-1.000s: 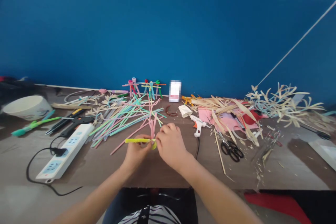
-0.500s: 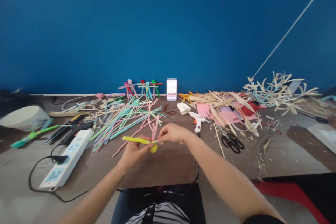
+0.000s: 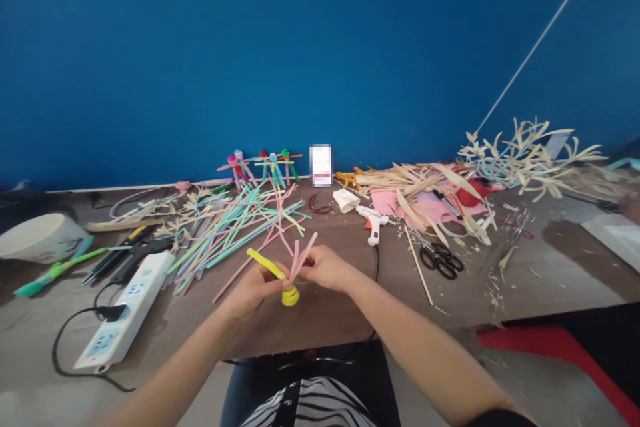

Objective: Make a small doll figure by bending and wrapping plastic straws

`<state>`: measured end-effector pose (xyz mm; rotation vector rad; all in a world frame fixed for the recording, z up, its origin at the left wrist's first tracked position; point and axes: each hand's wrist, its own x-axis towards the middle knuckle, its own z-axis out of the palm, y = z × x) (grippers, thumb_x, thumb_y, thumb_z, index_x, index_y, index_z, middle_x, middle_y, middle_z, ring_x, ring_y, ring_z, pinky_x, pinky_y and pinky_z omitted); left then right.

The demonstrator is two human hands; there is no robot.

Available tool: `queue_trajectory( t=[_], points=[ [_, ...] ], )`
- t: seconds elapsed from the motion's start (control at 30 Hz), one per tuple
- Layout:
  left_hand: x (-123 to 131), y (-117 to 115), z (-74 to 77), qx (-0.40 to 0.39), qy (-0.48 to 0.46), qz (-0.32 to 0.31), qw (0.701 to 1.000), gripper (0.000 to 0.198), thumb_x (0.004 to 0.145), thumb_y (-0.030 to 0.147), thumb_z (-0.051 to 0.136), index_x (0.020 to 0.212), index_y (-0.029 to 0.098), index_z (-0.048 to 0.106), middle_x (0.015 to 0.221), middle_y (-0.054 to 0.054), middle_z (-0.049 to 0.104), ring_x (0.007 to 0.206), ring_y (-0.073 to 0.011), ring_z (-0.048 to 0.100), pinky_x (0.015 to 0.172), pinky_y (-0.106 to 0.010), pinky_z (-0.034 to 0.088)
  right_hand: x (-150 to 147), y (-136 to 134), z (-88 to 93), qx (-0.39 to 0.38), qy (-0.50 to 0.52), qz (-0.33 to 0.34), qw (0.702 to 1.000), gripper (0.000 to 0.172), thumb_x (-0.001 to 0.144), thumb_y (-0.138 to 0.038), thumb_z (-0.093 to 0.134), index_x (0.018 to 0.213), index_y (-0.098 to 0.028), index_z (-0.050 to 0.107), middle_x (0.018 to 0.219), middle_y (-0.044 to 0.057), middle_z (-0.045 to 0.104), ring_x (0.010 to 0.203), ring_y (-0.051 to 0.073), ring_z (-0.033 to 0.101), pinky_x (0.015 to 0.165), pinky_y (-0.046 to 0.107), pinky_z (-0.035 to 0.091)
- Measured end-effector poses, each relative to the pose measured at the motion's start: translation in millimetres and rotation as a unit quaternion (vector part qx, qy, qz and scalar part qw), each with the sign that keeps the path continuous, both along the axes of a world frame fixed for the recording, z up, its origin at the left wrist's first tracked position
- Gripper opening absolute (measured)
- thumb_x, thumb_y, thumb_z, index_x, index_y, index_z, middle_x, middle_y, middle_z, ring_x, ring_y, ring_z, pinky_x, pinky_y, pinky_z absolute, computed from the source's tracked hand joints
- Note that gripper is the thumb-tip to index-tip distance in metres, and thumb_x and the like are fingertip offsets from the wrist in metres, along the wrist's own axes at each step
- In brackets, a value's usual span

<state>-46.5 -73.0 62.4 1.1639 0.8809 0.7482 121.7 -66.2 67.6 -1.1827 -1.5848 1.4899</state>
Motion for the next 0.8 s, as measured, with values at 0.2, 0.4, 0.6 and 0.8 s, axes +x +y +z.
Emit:
queue_trajectory(
  t=[0.2, 0.4, 0.6, 0.8],
  points=[
    [2.7, 3.8, -1.7, 0.192, 0.121, 0.074, 0.971, 0.004, 0.061, 0.015, 0.06, 0.065, 0.017, 0.061, 0.064, -0.002, 0.06, 0.066, -0.0163, 0.055, 0.065, -0.028, 0.043, -0.6, -7.9, -11.7, -0.029, 0.033, -0.119, 0.992, 0.014, 0.063, -0.027, 0.061, 0.063, -0.013, 0.065, 0.048, -0.003, 0.054, 0.048, 0.008, 0.045, 0.05, 0.02, 0.034],
    [-3.0, 4.6, -3.1, 0.433, 0.27, 0.027, 0.86, 0.011, 0.069, 0.017, 0.053, 0.074, 0.021, 0.063, 0.074, -0.005, 0.064, 0.076, -0.0203, 0.053, 0.074, -0.036, 0.038, 4.6, -15.7, -2.6, -0.079, 0.114, -0.068, 0.988, 0.015, 0.058, -0.025, 0.066, 0.069, -0.015, 0.068, 0.064, 0.001, 0.064, 0.062, 0.013, 0.055, 0.062, 0.024, 0.04],
    [-7.8, 6.6, 6.7, 0.475, 0.345, 0.002, 0.81, 0.013, 0.071, 0.023, 0.054, 0.084, 0.021, 0.058, 0.079, -0.005, 0.062, 0.077, -0.0197, 0.052, 0.074, -0.034, 0.035, 0.0, -19.4, -2.6, -0.057, 0.091, -0.075, 0.991, 0.014, 0.059, -0.021, 0.065, 0.072, -0.015, 0.066, 0.064, 0.0, 0.062, 0.061, 0.011, 0.051, 0.056, 0.022, 0.039],
    [-7.4, 8.3, 12.9, 0.484, 0.35, -0.035, 0.801, 0.014, 0.071, 0.022, 0.054, 0.085, 0.021, 0.058, 0.08, -0.004, 0.063, 0.077, -0.0194, 0.052, 0.075, -0.035, 0.033, -7.9, -20.0, -4.2, -0.019, 0.054, -0.118, 0.991, 0.006, 0.06, -0.02, 0.063, 0.062, -0.015, 0.063, 0.053, -0.003, 0.056, 0.052, 0.009, 0.046, 0.051, 0.02, 0.035]
  ],
)
